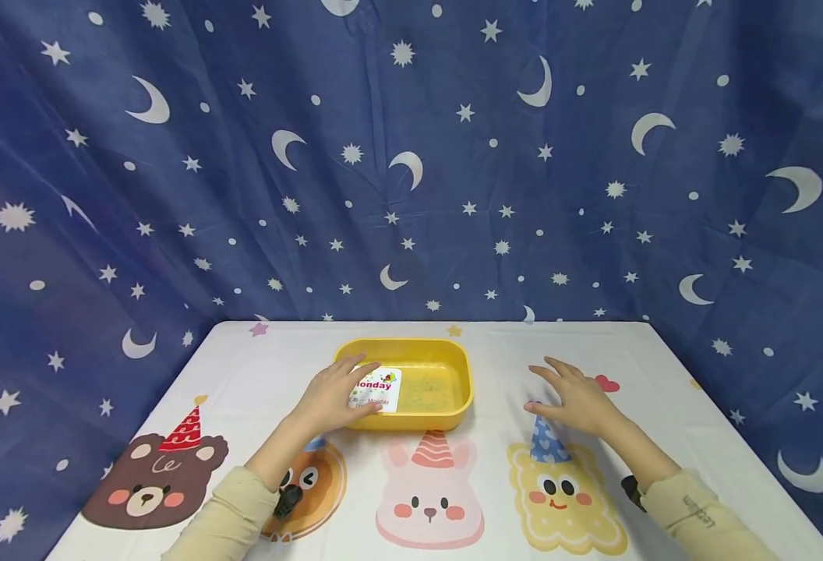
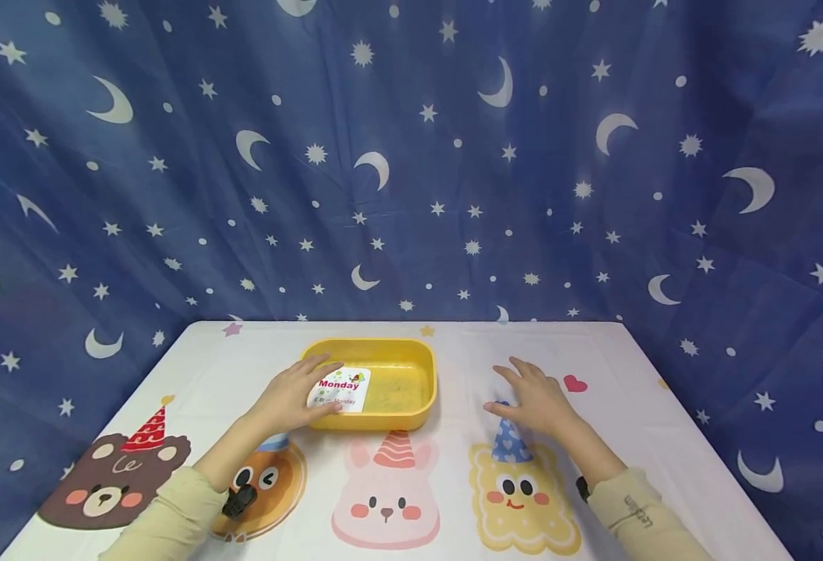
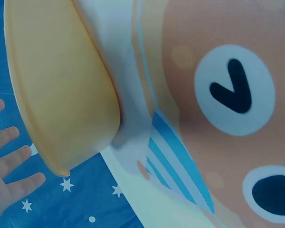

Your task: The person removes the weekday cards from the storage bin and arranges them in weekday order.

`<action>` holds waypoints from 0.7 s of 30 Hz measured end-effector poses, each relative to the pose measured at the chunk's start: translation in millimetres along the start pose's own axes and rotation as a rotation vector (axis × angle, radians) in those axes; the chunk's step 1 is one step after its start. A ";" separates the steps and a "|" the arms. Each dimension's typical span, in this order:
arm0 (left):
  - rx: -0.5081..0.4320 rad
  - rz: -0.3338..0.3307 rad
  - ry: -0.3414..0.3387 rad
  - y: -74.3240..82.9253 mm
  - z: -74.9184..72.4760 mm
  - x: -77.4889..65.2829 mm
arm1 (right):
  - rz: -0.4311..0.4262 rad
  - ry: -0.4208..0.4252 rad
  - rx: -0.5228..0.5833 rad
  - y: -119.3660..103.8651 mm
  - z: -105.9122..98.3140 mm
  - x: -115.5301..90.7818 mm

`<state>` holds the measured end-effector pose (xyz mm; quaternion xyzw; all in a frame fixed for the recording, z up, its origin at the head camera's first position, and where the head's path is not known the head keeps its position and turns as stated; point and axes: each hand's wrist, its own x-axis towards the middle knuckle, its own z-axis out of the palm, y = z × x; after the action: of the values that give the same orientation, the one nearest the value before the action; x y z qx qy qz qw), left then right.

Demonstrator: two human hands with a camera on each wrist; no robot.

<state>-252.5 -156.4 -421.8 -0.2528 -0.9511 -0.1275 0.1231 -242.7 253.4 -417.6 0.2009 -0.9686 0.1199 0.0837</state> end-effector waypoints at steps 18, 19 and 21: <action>-0.050 0.021 0.116 4.4 -1.0 3.6 | 0.048 0.053 0.109 -8.7 0.7 7.5; -0.057 0.016 0.119 4.8 -0.3 3.4 | 0.053 0.050 0.113 -9.2 1.0 8.1; -0.070 0.008 0.127 5.3 1.0 2.9 | 0.058 0.043 0.117 -10.9 1.8 9.7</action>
<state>-252.4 -150.4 -420.9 -0.2522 -0.9353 -0.1762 0.1747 -247.2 239.6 -415.1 0.1746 -0.9634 0.1830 0.0889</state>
